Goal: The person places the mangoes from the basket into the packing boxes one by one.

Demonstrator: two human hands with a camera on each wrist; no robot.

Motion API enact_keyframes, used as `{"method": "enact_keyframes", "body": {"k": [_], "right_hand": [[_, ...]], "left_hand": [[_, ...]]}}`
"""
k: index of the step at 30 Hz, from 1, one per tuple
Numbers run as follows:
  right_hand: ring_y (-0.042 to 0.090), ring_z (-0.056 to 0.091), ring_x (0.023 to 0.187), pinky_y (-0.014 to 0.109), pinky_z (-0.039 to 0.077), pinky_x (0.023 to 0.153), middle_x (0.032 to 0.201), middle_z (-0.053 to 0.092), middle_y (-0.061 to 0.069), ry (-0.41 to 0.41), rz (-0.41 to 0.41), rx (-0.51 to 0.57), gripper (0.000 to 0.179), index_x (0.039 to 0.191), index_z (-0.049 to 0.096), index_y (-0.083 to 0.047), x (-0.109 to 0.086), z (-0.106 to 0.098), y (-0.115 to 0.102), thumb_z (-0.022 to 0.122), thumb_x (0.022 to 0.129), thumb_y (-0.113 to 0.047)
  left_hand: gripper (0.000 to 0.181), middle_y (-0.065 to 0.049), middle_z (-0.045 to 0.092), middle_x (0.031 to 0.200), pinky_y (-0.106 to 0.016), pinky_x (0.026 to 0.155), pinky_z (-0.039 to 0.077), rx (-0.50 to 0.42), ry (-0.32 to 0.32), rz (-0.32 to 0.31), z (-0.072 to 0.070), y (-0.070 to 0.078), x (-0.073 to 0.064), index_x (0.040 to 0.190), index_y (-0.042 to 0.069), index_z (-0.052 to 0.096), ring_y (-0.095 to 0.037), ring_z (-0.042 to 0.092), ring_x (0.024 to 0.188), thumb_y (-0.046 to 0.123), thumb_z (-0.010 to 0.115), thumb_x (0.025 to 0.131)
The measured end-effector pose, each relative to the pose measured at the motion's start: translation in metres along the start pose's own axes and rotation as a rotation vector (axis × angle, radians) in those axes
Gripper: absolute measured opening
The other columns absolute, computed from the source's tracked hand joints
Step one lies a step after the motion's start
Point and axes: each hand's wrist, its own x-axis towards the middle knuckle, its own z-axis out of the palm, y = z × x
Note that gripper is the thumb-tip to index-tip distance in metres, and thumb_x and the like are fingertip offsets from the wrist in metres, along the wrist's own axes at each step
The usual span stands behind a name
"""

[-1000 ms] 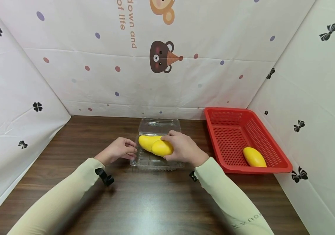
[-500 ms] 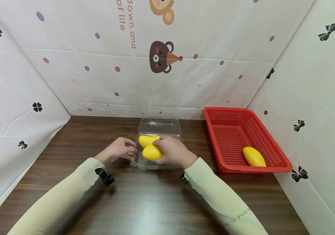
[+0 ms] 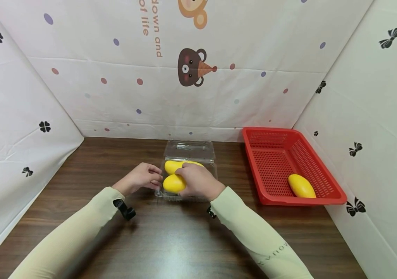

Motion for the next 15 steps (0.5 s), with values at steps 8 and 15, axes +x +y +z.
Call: {"method": "enact_keyframes", "body": {"k": [8,15], "right_hand": [[0.013,0.057,0.091,0.031,0.056,0.089,0.107,0.064,-0.003,0.013,-0.039,-0.087,0.059,0.123,0.071,-0.016,0.008,0.003,-0.005,0.089,0.072,-0.038],[0.015,0.062,0.097,0.034,0.057,0.094,0.112,0.069,-0.001,-0.011,-0.037,-0.105,0.057,0.122,0.072,-0.016,0.013,0.006,-0.008,0.09,0.073,-0.037]], "left_hand": [[0.036,-0.024,0.068,0.119,-0.04,0.082,0.066,0.0,0.001,0.0,0.0,0.0,0.001,0.131,-0.008,0.06,-0.023,0.073,0.084,0.008,0.066,0.099],[0.036,-0.023,0.068,0.117,-0.039,0.08,0.066,0.004,0.004,-0.01,0.0,0.001,0.001,0.13,-0.008,0.061,-0.022,0.073,0.083,0.008,0.066,0.099]]}}
